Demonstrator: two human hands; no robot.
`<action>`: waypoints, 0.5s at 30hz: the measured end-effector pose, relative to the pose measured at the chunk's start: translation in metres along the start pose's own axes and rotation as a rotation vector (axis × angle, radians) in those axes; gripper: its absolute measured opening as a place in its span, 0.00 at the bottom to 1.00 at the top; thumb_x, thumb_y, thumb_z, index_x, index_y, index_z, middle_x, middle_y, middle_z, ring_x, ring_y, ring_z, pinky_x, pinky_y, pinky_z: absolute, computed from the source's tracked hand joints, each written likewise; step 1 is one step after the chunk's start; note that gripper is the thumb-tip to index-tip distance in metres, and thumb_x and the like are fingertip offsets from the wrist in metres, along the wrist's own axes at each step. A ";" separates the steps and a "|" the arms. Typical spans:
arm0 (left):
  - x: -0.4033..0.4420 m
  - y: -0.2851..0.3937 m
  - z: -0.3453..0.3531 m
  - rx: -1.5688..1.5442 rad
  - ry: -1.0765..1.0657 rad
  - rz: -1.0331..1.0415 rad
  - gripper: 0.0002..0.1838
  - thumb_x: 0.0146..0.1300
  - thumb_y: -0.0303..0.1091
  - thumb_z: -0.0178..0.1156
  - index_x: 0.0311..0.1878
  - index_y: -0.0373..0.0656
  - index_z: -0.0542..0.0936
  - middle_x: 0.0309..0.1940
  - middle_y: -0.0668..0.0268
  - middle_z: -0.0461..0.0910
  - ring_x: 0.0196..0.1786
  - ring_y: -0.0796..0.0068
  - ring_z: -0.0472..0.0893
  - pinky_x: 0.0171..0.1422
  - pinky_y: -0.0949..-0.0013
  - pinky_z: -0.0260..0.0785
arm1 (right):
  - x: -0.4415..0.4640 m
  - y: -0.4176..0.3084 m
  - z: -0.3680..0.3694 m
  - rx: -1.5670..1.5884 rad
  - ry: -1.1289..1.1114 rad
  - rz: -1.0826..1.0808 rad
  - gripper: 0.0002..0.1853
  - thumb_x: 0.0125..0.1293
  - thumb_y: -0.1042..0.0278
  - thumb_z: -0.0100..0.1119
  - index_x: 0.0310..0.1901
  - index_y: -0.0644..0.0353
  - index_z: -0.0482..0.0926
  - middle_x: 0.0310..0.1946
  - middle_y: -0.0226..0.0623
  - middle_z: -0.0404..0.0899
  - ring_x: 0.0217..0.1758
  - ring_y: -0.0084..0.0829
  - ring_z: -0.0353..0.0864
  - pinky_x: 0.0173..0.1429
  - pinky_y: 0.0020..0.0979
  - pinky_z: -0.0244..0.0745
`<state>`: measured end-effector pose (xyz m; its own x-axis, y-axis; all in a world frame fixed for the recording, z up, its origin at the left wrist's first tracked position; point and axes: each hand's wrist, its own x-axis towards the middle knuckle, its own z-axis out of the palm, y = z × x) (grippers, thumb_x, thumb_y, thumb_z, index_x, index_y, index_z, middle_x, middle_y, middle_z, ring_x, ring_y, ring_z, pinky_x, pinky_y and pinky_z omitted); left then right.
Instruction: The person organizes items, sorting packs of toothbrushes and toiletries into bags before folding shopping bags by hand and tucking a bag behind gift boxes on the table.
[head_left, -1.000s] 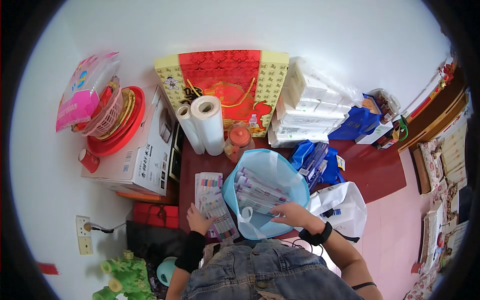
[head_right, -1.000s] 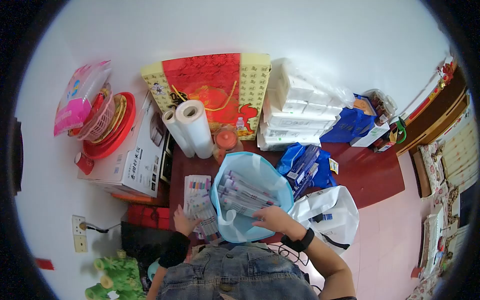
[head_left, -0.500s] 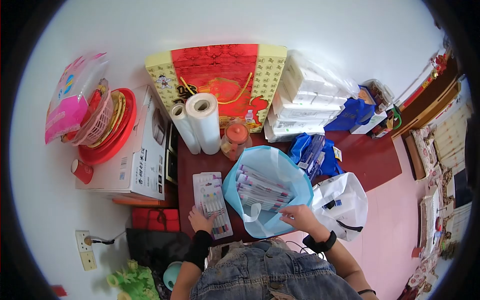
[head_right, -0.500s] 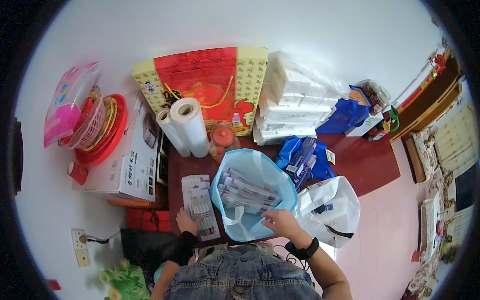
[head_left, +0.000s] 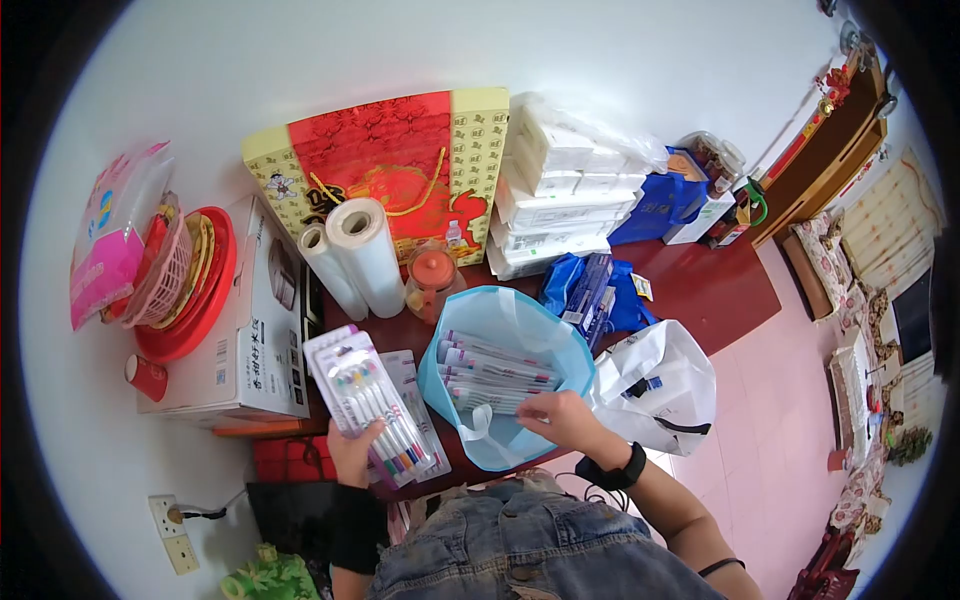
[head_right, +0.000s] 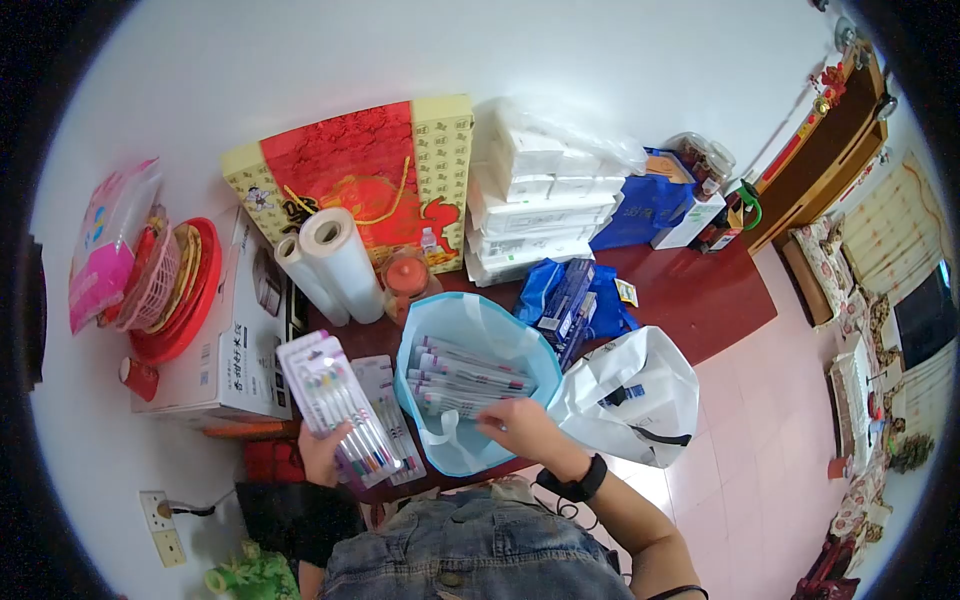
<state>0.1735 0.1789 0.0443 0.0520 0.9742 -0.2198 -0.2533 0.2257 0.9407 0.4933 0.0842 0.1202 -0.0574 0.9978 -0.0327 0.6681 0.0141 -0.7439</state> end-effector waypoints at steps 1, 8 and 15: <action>-0.010 0.031 0.015 -0.014 0.004 0.008 0.24 0.46 0.18 0.67 0.49 0.35 0.71 0.41 0.61 0.79 0.43 0.72 0.80 0.50 0.69 0.72 | 0.005 -0.009 0.001 0.049 0.000 -0.023 0.12 0.54 0.65 0.64 0.38 0.60 0.81 0.27 0.41 0.81 0.31 0.39 0.82 0.37 0.33 0.75; -0.035 0.073 0.073 -0.013 -0.071 0.140 0.25 0.47 0.18 0.67 0.50 0.34 0.70 0.43 0.60 0.79 0.44 0.74 0.79 0.51 0.70 0.71 | 0.041 -0.077 0.017 0.311 -0.035 -0.146 0.16 0.52 0.62 0.67 0.41 0.59 0.79 0.26 0.40 0.81 0.30 0.36 0.82 0.36 0.31 0.75; -0.036 0.063 0.079 0.077 -0.098 0.129 0.24 0.46 0.20 0.69 0.48 0.34 0.71 0.41 0.60 0.79 0.42 0.74 0.79 0.48 0.71 0.72 | 0.050 -0.053 0.019 0.333 -0.045 -0.027 0.19 0.52 0.62 0.70 0.40 0.64 0.77 0.28 0.35 0.81 0.29 0.21 0.79 0.35 0.24 0.75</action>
<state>0.2321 0.1584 0.1319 0.1190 0.9902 -0.0733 -0.1898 0.0952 0.9772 0.4407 0.1319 0.1456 -0.1093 0.9934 -0.0339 0.3869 0.0111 -0.9220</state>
